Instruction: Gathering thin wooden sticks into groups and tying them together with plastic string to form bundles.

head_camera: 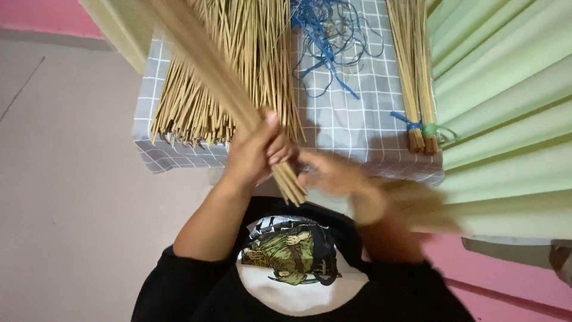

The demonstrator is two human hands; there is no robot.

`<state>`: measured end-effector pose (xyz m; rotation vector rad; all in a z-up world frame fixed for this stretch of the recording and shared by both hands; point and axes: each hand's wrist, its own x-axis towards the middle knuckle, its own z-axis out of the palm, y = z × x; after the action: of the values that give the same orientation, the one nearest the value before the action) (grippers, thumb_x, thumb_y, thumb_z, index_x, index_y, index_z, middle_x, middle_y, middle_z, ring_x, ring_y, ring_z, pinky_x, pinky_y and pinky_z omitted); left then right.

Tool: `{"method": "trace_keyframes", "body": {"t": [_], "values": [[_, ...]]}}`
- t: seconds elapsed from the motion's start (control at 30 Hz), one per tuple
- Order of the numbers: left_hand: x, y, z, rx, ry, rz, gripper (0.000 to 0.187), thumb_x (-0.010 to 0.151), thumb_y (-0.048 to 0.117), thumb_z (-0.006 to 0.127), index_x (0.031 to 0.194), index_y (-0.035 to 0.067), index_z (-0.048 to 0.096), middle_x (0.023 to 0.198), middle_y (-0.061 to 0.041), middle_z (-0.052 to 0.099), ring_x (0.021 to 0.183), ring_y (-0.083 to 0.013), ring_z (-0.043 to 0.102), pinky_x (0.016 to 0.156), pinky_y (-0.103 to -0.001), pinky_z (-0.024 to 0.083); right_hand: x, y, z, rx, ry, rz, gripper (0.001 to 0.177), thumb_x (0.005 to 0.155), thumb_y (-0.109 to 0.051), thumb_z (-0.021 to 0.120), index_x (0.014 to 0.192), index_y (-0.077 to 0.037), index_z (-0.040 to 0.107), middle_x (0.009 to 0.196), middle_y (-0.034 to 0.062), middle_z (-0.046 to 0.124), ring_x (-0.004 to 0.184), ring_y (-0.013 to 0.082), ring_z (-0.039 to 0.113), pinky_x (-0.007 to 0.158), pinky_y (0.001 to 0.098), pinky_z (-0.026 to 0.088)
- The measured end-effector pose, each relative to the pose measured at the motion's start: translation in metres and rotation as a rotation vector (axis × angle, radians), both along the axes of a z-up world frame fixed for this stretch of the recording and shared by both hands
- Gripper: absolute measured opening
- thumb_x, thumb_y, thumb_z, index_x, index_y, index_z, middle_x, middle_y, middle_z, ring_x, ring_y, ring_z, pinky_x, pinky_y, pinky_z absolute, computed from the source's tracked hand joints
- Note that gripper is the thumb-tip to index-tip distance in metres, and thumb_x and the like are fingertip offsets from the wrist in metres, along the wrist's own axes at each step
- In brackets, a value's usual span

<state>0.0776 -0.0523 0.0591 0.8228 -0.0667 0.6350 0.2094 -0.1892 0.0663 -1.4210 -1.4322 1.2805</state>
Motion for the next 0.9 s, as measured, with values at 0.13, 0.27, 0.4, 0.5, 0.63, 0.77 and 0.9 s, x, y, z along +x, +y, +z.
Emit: {"method": "trace_keyframes", "body": {"t": [0.13, 0.27, 0.4, 0.5, 0.63, 0.77, 0.9], "values": [[0.037, -0.015, 0.034, 0.01, 0.151, -0.025, 0.028, 0.104, 0.027, 0.059, 0.082, 0.013, 0.047, 0.045, 0.003, 0.03, 0.031, -0.0097, 0.033, 0.035, -0.026, 0.038, -0.045, -0.014, -0.103, 0.353, 0.62, -0.228, 0.033, 0.101, -0.018, 0.063, 0.124, 0.003, 0.053, 0.09, 0.0202, 0.069, 0.058, 0.0215, 0.066, 0.044, 0.0312, 0.057], [0.066, -0.014, 0.034, 0.139, 0.325, -0.086, 0.036, 0.102, 0.034, 0.062, 0.076, 0.012, 0.053, 0.049, 0.004, 0.038, 0.035, -0.0075, 0.039, 0.038, -0.026, 0.042, -0.035, -0.012, -0.103, 0.368, 0.97, -0.338, 0.046, 0.099, -0.036, 0.063, 0.119, 0.004, 0.049, 0.071, 0.0199, 0.055, 0.048, 0.0312, 0.062, 0.035, 0.0361, 0.051], [0.084, -0.006, 0.012, 0.163, 0.355, -0.093, 0.036, 0.101, 0.039, 0.066, 0.086, 0.007, 0.058, 0.057, -0.002, 0.048, 0.041, -0.012, 0.05, 0.042, -0.03, 0.048, -0.024, -0.008, -0.118, 0.409, 0.814, -0.535, 0.022, 0.105, -0.018, 0.058, 0.108, 0.003, 0.05, 0.063, 0.0076, 0.042, 0.039, 0.0214, 0.05, 0.036, 0.0329, 0.044], [0.074, -0.008, 0.006, 0.609, 0.405, 0.098, 0.071, 0.099, 0.029, 0.069, 0.145, -0.012, 0.033, 0.113, -0.035, 0.062, 0.097, -0.0437, 0.072, 0.085, -0.056, 0.061, -0.004, -0.008, -0.117, 0.442, 0.853, -0.651, 0.029, 0.107, -0.026, 0.054, 0.094, 0.0, 0.051, 0.058, 0.0055, 0.04, 0.032, 0.0186, 0.046, 0.032, 0.0314, 0.041], [0.066, -0.026, -0.022, 0.498, 0.594, 0.135, 0.03, 0.099, 0.022, 0.07, 0.118, -0.001, 0.071, 0.075, -0.022, 0.067, 0.053, -0.0267, 0.068, 0.047, -0.04, 0.059, 0.014, -0.006, -0.102, 0.376, 0.626, -0.799, 0.031, 0.106, -0.031, 0.058, 0.103, -0.002, 0.046, 0.063, 0.0137, 0.051, 0.04, 0.0254, 0.057, 0.029, 0.033, 0.042], [0.049, -0.028, -0.013, 0.259, 0.55, 0.085, 0.023, 0.099, 0.014, 0.068, 0.114, -0.002, 0.073, 0.049, -0.02, 0.056, 0.033, -0.0292, 0.06, 0.03, -0.038, 0.054, 0.011, -0.004, -0.091, 0.393, 0.559, -0.681, 0.026, 0.106, -0.024, 0.056, 0.11, 0.001, 0.048, 0.072, 0.0193, 0.058, 0.052, 0.0318, 0.068, 0.032, 0.0377, 0.053], [0.041, -0.03, -0.009, 0.315, 0.57, 0.139, 0.017, 0.099, 0.009, 0.067, 0.108, -0.003, 0.075, 0.047, -0.02, 0.056, 0.032, -0.0271, 0.06, 0.028, -0.035, 0.051, 0.014, 0.0, -0.102, 0.402, 0.568, -0.658, 0.025, 0.105, -0.022, 0.056, 0.115, 0.0, 0.048, 0.076, 0.0213, 0.063, 0.058, 0.0318, 0.07, 0.035, 0.0383, 0.057]]}}
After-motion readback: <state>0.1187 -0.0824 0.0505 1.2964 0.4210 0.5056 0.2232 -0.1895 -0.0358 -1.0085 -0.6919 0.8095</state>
